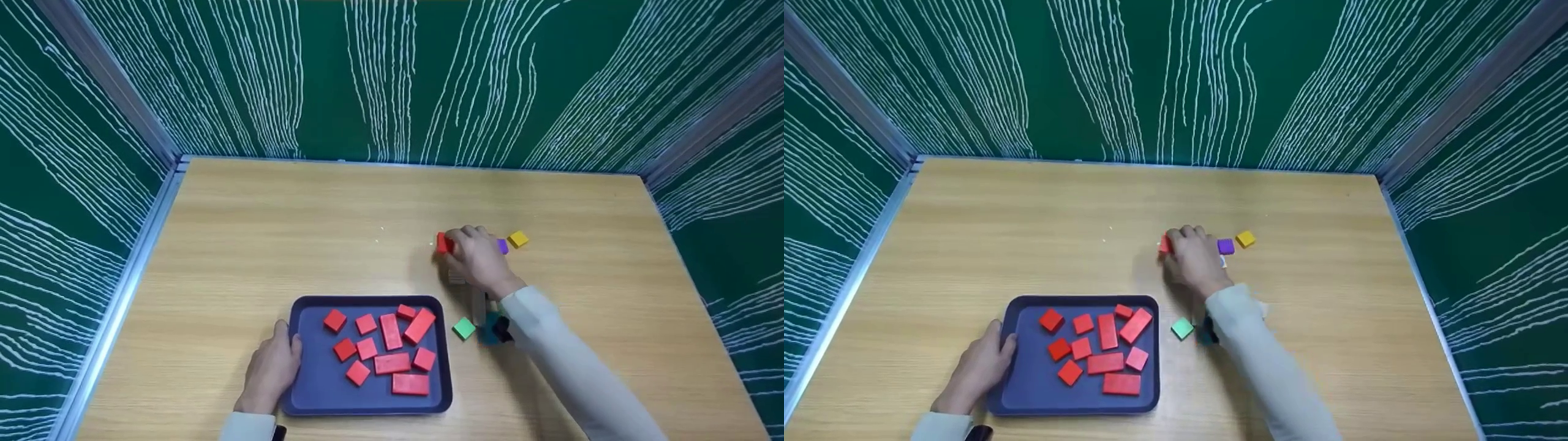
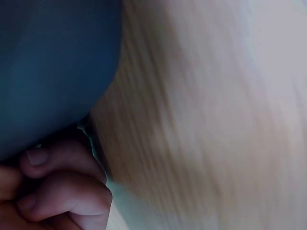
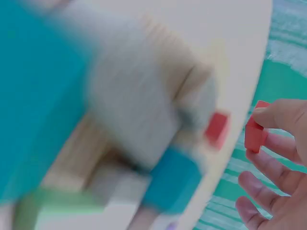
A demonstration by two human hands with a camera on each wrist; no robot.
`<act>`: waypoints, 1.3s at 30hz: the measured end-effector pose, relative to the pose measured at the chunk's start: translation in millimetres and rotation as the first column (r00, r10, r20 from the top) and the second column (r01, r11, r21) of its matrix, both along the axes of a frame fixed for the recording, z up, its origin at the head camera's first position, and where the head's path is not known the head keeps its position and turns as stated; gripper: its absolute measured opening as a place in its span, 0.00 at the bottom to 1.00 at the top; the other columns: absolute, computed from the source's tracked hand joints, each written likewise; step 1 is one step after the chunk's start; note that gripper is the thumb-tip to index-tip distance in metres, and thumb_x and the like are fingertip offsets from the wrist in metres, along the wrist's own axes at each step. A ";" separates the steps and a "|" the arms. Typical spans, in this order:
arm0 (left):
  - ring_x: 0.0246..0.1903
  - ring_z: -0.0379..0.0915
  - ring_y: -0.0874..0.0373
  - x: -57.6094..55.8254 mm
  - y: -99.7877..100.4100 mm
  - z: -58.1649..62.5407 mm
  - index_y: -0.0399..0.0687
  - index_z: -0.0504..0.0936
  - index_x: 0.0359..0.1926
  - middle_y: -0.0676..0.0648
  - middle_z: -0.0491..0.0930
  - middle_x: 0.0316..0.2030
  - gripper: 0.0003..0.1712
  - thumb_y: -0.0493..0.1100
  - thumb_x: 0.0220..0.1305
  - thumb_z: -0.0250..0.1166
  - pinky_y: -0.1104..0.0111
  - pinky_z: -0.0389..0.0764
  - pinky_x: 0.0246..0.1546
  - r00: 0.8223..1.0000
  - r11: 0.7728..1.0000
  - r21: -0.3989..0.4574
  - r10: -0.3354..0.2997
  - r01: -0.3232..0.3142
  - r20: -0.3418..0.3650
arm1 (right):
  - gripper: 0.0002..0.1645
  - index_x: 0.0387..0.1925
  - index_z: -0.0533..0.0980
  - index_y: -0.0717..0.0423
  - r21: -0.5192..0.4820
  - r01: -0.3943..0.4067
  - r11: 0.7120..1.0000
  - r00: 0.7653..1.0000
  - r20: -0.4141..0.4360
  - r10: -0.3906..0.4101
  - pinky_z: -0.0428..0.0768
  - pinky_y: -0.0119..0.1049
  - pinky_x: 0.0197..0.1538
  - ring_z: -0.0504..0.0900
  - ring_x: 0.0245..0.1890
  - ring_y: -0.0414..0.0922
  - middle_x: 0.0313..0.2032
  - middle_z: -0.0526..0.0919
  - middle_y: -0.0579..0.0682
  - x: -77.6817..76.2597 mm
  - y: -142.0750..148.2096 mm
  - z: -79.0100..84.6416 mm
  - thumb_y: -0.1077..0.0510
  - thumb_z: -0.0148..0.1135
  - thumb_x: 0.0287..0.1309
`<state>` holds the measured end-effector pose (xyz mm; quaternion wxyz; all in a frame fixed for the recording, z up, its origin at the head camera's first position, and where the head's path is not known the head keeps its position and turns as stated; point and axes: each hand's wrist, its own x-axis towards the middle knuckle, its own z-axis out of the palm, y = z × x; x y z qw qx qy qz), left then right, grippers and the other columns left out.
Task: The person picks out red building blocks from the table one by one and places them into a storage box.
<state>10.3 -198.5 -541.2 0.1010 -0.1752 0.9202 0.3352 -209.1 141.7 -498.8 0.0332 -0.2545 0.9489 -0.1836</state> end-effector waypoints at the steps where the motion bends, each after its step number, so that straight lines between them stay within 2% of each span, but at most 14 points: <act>1: 0.16 0.69 0.53 0.1 -0.2 -0.3 0.36 0.68 0.49 0.46 0.71 0.19 0.12 0.42 0.76 0.52 0.62 0.66 0.16 1.000 1.000 -0.001 0.000 0.000 -0.002 | 0.30 0.62 0.75 0.57 -0.018 -0.016 1.000 1.000 -0.002 0.016 0.74 0.52 0.55 0.73 0.53 0.55 0.54 0.77 0.57 4.4 -5.8 2.3 0.55 0.71 0.60; 5: 0.17 0.70 0.52 0.5 -0.8 -1.0 0.36 0.68 0.49 0.45 0.71 0.20 0.12 0.43 0.75 0.52 0.61 0.67 0.17 1.000 1.000 -0.008 0.000 -0.001 -0.011 | 0.27 0.59 0.77 0.57 -0.066 -0.130 0.989 0.990 -0.067 0.125 0.74 0.50 0.52 0.73 0.52 0.53 0.51 0.79 0.56 24.1 -31.7 6.7 0.55 0.72 0.59; 9: 0.17 0.69 0.52 0.9 -1.5 -1.2 0.36 0.68 0.48 0.46 0.71 0.19 0.12 0.43 0.75 0.52 0.61 0.67 0.16 1.000 1.000 -0.005 0.005 -0.005 -0.009 | 0.25 0.56 0.78 0.58 -0.071 -0.265 0.961 0.958 -0.132 0.255 0.74 0.48 0.50 0.75 0.49 0.52 0.48 0.81 0.55 46.3 -62.2 10.1 0.53 0.72 0.59; 13: 0.17 0.69 0.52 1.4 -2.8 -0.4 0.36 0.68 0.48 0.46 0.71 0.19 0.12 0.42 0.75 0.52 0.61 0.66 0.16 1.000 1.000 -0.010 0.010 -0.010 -0.015 | 0.21 0.52 0.80 0.55 -0.044 -0.391 0.920 0.904 -0.207 0.374 0.75 0.46 0.46 0.77 0.45 0.51 0.45 0.82 0.52 68.9 -93.2 11.6 0.53 0.70 0.58; 16: 0.17 0.69 0.52 1.9 -3.1 0.1 0.37 0.68 0.47 0.46 0.70 0.19 0.11 0.42 0.75 0.52 0.61 0.66 0.16 0.999 1.000 -0.019 0.013 -0.014 -0.030 | 0.18 0.49 0.81 0.53 -0.010 -0.480 0.877 0.851 -0.249 0.463 0.75 0.46 0.43 0.77 0.43 0.51 0.43 0.82 0.50 86.2 -113.8 10.5 0.53 0.69 0.58; 18: 0.17 0.68 0.51 2.2 -2.5 0.2 0.38 0.68 0.45 0.46 0.70 0.19 0.10 0.42 0.75 0.53 0.60 0.66 0.16 0.999 1.000 -0.023 0.012 -0.013 -0.043 | 0.18 0.49 0.81 0.52 0.005 -0.523 0.852 0.826 -0.242 0.509 0.74 0.45 0.42 0.77 0.43 0.50 0.42 0.82 0.49 97.5 -125.2 9.4 0.51 0.68 0.59; 20: 0.17 0.68 0.51 2.6 -1.9 0.0 0.39 0.68 0.44 0.46 0.69 0.19 0.09 0.42 0.74 0.53 0.60 0.66 0.17 0.998 1.000 -0.030 0.007 -0.008 -0.059 | 0.19 0.51 0.80 0.51 0.016 -0.551 0.834 0.812 -0.219 0.541 0.74 0.44 0.44 0.76 0.44 0.49 0.43 0.82 0.48 107.8 -134.2 8.3 0.49 0.68 0.60; 24: 0.18 0.69 0.51 3.3 -1.3 -0.2 0.39 0.68 0.43 0.46 0.70 0.20 0.08 0.41 0.74 0.54 0.59 0.67 0.17 0.997 0.999 -0.041 -0.008 0.004 -0.080 | 0.20 0.52 0.80 0.51 0.026 -0.579 0.815 0.796 -0.198 0.572 0.73 0.42 0.45 0.75 0.45 0.47 0.45 0.81 0.47 121.9 -146.9 4.2 0.49 0.68 0.61; 27: 0.19 0.69 0.50 3.1 -1.3 -0.3 0.39 0.68 0.43 0.45 0.71 0.20 0.08 0.40 0.74 0.54 0.58 0.67 0.18 0.997 0.999 -0.040 -0.008 0.005 -0.079 | 0.20 0.51 0.81 0.50 0.038 -0.585 0.810 0.787 -0.215 0.579 0.73 0.41 0.47 0.73 0.47 0.47 0.47 0.79 0.48 126.3 -152.4 -1.3 0.49 0.69 0.60; 33: 0.19 0.69 0.51 2.3 -1.4 -0.1 0.38 0.68 0.45 0.45 0.70 0.20 0.09 0.41 0.74 0.54 0.58 0.67 0.18 0.997 0.999 -0.039 -0.013 0.010 -0.072 | 0.17 0.49 0.82 0.45 0.097 -0.550 0.830 0.808 -0.192 0.558 0.71 0.46 0.53 0.68 0.55 0.50 0.56 0.74 0.52 127.6 -158.7 -11.6 0.45 0.70 0.60; 39: 0.18 0.68 0.51 2.6 -1.3 -0.3 0.38 0.68 0.45 0.46 0.70 0.20 0.09 0.41 0.74 0.54 0.59 0.67 0.17 0.997 0.999 -0.037 -0.017 0.015 -0.073 | 0.14 0.46 0.83 0.45 0.131 -0.552 0.823 0.810 -0.151 0.567 0.70 0.47 0.54 0.67 0.56 0.51 0.57 0.73 0.53 128.5 -163.5 -17.9 0.45 0.68 0.62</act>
